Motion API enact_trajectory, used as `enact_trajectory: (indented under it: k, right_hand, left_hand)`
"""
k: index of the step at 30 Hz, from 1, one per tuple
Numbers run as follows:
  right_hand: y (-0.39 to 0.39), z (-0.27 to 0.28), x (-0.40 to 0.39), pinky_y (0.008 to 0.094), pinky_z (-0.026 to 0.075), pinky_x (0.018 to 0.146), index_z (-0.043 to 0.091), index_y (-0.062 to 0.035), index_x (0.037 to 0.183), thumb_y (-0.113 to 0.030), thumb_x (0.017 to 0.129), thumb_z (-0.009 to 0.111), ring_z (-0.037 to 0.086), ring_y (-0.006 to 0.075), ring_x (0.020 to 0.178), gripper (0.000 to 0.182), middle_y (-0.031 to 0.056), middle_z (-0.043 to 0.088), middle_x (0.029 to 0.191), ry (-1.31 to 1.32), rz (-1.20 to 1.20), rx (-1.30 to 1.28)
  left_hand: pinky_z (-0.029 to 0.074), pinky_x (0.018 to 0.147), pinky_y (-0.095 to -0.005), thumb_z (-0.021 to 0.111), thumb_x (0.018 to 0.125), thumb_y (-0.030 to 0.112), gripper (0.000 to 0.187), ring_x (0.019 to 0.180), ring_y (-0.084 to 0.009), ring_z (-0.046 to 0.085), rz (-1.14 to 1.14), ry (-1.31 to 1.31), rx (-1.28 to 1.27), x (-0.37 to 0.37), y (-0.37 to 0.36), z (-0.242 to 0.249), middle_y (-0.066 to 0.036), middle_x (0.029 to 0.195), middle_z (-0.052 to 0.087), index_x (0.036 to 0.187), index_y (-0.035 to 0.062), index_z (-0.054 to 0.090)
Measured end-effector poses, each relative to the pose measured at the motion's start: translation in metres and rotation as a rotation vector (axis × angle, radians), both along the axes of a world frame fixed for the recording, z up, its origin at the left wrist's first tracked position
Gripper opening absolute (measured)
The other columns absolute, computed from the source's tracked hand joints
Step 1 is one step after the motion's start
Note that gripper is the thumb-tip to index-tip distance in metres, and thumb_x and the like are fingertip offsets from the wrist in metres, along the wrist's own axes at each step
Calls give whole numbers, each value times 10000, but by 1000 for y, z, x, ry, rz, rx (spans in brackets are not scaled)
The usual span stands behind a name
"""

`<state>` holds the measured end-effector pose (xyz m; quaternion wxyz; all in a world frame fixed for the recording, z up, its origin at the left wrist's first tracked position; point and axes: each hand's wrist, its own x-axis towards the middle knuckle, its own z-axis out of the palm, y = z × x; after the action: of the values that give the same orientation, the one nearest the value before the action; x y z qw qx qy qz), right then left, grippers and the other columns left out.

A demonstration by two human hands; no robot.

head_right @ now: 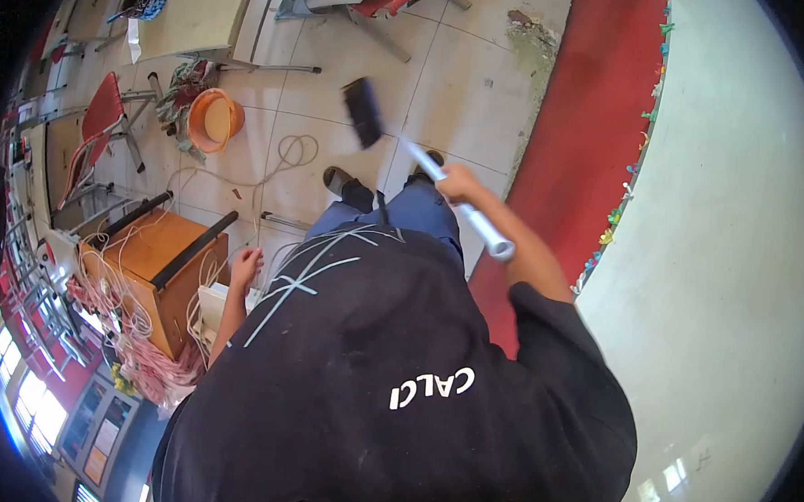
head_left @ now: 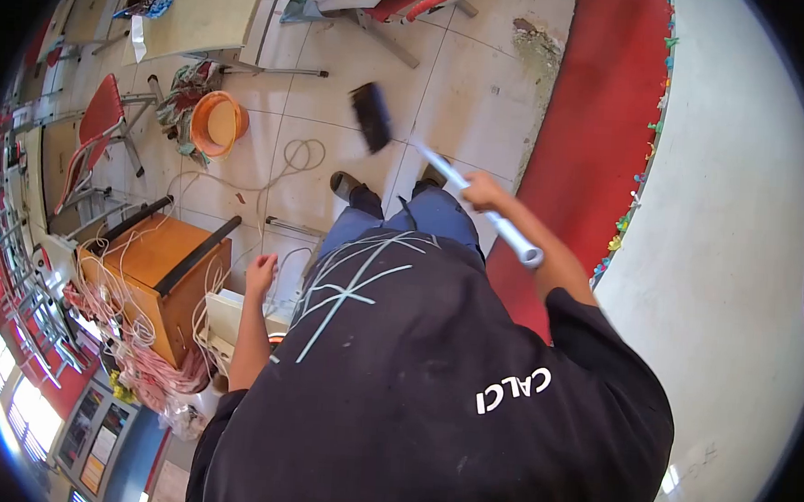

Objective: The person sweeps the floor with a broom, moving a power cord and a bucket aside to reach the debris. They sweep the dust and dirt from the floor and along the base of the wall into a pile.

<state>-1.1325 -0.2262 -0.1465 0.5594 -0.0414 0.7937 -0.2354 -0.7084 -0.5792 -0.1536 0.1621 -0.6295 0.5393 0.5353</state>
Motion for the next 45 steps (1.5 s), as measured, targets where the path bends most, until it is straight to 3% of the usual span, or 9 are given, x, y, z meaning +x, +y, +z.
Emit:
enact_trajectory:
  k: [9,15,24,27,29,30,34,37,45]
  right_hand:
    - [96,3,-184,372,490,515,617,47,803,-92,687,513,613,253,539,209,175,596,614,549,86,361]
    - [119,57,-191,295,398,358,553,7,767,-40,711,529,480,130,405,77,64,493,525,144,-415,-218]
    - [-43,-106,-266,236,362,357,508,-57,674,-87,782,517,383,94,364,113,-3,435,505,-525,-888,-601]
    - [-23,-120,-274,287,377,377,516,-73,552,-136,749,524,419,128,361,207,23,454,446,-210,-682,-509]
    - [39,-117,-272,329,400,398,551,-47,510,-188,676,548,513,166,390,218,65,517,439,135,-201,-242]
    - [77,-97,-264,332,407,399,552,-35,505,-165,660,549,523,169,387,202,64,520,440,102,-326,-221]
    - [136,-2,-253,356,456,451,604,36,889,-42,624,515,569,223,441,290,188,590,585,199,-571,36]
    - [135,30,-248,370,503,582,575,85,980,-47,635,501,621,270,554,377,237,609,709,466,-349,153]
    - [110,64,-255,287,423,353,581,-71,1110,3,698,567,509,133,403,419,67,541,558,-89,-629,-78]
  left_hand:
    - [449,657,-253,618,808,267,320,716,-129,566,-169,-105,3,60,113,-43,-77,799,638,931,-29,623]
    - [437,588,-242,628,808,289,306,702,-122,577,-176,96,-26,-99,100,13,-67,859,628,963,26,600]
    - [443,620,-227,640,812,218,246,693,-106,567,-529,183,-125,-237,76,63,-49,772,626,928,5,601]
    - [445,640,-231,640,812,200,225,709,-109,575,-649,107,-57,-259,52,84,-46,761,628,921,5,605]
    - [445,638,-234,641,811,208,230,718,-112,583,-745,44,-51,-287,30,78,-49,756,629,922,8,607]
    - [447,620,-237,649,804,220,246,699,-128,594,-815,55,-52,-290,5,57,-60,760,631,914,4,610]
    - [458,559,-249,668,787,273,291,634,-135,599,-635,69,-38,-354,-39,22,-64,774,640,898,8,618]
    - [467,554,-254,670,786,290,303,635,-131,604,-652,72,108,-403,-86,-39,-55,780,642,918,22,615]
    - [439,619,-249,624,814,310,320,769,-131,590,-629,280,3,-604,-52,2,-46,867,625,977,37,588]
